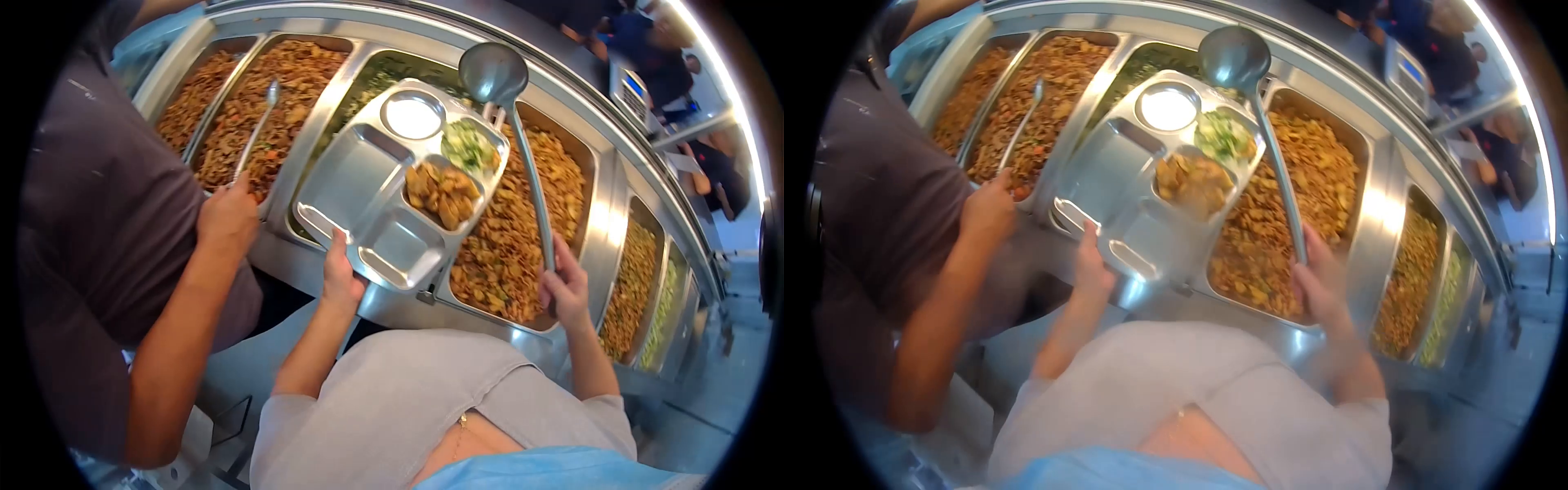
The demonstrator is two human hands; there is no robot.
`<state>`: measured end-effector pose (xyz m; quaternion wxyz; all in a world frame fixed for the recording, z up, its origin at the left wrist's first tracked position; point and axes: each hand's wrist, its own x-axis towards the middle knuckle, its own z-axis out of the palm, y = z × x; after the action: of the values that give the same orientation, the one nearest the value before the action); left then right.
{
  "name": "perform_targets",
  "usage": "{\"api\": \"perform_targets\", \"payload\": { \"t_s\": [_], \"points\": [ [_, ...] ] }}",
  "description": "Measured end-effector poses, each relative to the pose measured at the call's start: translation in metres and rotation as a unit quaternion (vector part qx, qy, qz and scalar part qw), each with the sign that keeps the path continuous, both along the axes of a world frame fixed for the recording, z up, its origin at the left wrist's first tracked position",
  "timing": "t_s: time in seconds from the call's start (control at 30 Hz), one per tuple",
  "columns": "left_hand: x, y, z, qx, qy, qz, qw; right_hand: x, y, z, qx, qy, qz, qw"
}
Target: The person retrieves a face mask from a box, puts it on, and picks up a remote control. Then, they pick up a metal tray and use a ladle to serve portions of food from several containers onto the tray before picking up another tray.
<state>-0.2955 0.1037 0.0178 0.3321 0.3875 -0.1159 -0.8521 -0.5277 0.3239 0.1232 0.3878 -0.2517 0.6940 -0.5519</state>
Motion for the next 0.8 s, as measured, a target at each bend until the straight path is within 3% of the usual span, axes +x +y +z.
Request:
{"api": "perform_targets", "payload": {
  "t_s": [0.03,0.07,0.3,0.43,0.53,0.67,0.8],
  "points": [
    [0.010,0.004,-0.004,-0.010,0.007,-0.001,1.000,-0.011,-0.021,0.008,0.074,0.070,0.023,0.994],
    [0.019,0.009,0.000,-0.007,-0.007,0.005,1.000,-0.019,-0.041,0.012,0.017,0.003,0.017,1.000],
    [0.066,0.036,-0.006,0.025,-0.006,-0.001,1.000,-0.073,-0.130,0.001,0.031,0.015,0.055,0.998],
    [0.079,0.032,-0.017,0.069,0.001,-0.022,0.997,-0.064,-0.128,-0.003,0.101,-0.004,-0.001,0.995],
    [0.085,0.028,-0.022,0.043,0.052,-0.044,0.997,-0.056,-0.108,-0.004,0.056,-0.033,-0.004,0.998],
    [0.086,0.025,-0.011,0.019,0.028,-0.036,0.999,-0.049,-0.109,0.013,0.077,-0.041,0.005,0.996],
    [0.093,0.025,-0.013,0.009,0.040,-0.030,0.999,-0.053,-0.157,0.024,0.075,0.063,0.140,0.985]
  ]
}}
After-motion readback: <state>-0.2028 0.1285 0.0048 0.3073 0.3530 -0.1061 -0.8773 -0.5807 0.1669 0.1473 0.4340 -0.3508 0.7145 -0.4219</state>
